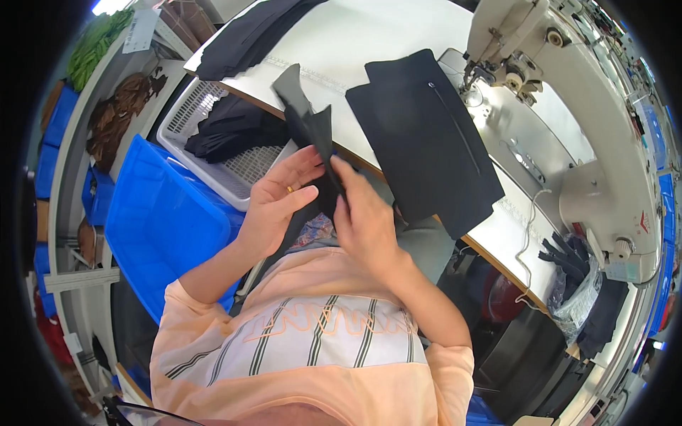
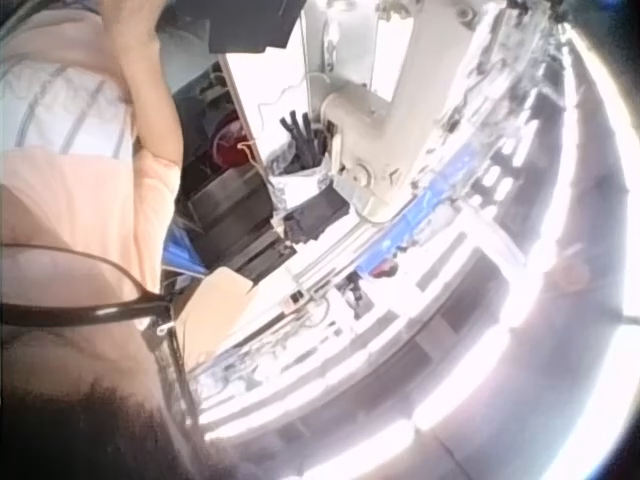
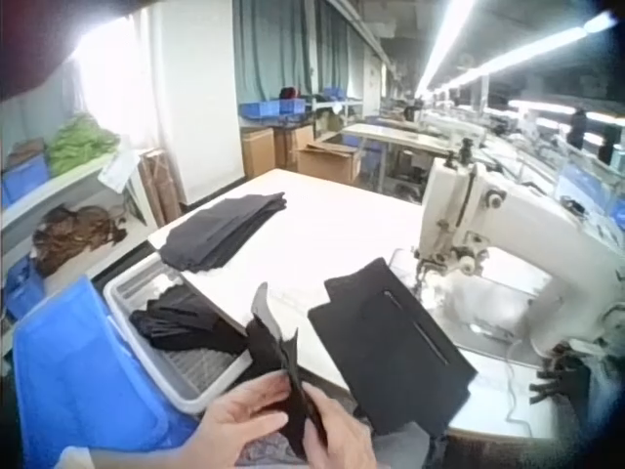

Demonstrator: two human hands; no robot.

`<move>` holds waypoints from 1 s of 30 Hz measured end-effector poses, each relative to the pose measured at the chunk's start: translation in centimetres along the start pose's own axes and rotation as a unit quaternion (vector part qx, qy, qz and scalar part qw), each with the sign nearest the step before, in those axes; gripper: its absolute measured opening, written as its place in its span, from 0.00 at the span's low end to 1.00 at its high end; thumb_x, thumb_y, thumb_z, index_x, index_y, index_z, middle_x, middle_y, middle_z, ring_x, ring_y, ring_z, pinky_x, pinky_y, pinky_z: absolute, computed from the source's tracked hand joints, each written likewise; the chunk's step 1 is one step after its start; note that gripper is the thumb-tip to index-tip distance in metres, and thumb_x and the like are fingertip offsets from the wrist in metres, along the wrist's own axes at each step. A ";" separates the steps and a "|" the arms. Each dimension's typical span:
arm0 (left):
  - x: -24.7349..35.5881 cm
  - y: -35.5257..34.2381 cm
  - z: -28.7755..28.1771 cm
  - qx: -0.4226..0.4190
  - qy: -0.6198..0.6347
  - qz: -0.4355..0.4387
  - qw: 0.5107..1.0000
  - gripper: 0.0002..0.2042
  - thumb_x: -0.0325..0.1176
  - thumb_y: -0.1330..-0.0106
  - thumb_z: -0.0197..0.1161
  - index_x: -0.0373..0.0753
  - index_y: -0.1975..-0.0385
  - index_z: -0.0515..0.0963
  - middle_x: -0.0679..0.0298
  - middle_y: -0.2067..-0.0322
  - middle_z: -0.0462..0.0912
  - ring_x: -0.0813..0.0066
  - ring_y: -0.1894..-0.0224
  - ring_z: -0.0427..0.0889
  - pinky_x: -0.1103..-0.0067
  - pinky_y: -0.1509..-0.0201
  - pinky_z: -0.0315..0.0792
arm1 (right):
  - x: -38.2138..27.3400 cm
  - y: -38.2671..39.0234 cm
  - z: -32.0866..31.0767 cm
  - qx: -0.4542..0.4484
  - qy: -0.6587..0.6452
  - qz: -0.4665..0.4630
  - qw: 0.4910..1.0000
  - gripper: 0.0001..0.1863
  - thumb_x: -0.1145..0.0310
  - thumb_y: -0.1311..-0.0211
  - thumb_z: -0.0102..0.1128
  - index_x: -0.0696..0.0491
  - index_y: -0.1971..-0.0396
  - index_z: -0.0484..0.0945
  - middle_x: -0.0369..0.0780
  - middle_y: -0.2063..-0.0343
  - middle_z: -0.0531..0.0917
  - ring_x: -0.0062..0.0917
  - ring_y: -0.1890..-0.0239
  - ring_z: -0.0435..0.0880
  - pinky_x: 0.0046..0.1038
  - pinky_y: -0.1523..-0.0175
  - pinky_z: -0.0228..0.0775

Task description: Sewing a zipper into a piece of black fabric using a sewing machine.

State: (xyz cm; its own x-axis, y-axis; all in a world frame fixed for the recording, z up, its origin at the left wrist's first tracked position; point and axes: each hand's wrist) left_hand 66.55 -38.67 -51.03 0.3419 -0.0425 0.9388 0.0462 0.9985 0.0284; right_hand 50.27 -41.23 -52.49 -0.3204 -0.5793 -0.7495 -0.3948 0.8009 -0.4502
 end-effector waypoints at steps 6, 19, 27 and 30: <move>0.3 -1.5 0.3 -0.013 -0.143 -0.006 0.990 0.27 0.25 0.43 0.65 0.37 0.42 0.66 0.67 0.56 0.74 0.79 0.49 0.72 0.79 0.43 0.65 | 0.1 -2.1 -2.2 -0.003 -0.289 0.220 0.932 0.12 0.69 0.34 0.52 0.60 0.57 0.77 0.34 0.71 0.80 0.09 0.68 0.73 0.16 0.64 0.67; 6.2 -8.1 -0.5 -0.083 -0.403 0.163 0.897 0.30 0.34 0.52 0.74 0.31 0.48 0.71 0.57 0.57 0.78 0.75 0.54 0.75 0.79 0.49 0.69 | 2.0 -2.3 -4.0 -0.080 -0.354 0.252 0.897 0.09 0.72 0.38 0.55 0.60 0.63 0.79 0.33 0.71 0.82 0.11 0.68 0.76 0.16 0.62 0.68; 5.4 -8.1 0.5 -0.151 -0.244 -0.028 0.958 0.10 0.30 0.43 0.67 0.31 0.66 0.82 0.69 0.73 0.82 0.87 0.71 0.76 0.86 0.66 0.71 | 0.7 -4.2 -3.8 -0.006 -0.405 0.233 0.884 0.10 0.69 0.41 0.62 0.60 0.66 0.80 0.33 0.75 0.82 0.10 0.75 0.76 0.14 0.71 0.68; 4.8 -7.8 -0.2 -0.082 -0.190 -0.002 0.978 0.09 0.29 0.44 0.68 0.31 0.67 0.82 0.68 0.73 0.83 0.86 0.71 0.77 0.86 0.66 0.71 | 1.8 -2.8 -3.9 -0.074 -0.354 0.300 0.883 0.08 0.71 0.41 0.63 0.60 0.66 0.82 0.34 0.73 0.83 0.11 0.72 0.78 0.15 0.66 0.70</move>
State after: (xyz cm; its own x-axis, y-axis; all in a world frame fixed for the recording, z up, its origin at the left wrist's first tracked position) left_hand 67.99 -46.71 -46.84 -0.0313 -0.0002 0.9995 0.2079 0.9781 0.0067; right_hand 47.44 -45.14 -50.71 0.0885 0.2239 -0.9706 -0.4620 0.8725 0.1592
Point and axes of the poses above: each hand's wrist, its own y-axis away from the middle knuckle, its own z-axis out of the palm, x = y × z
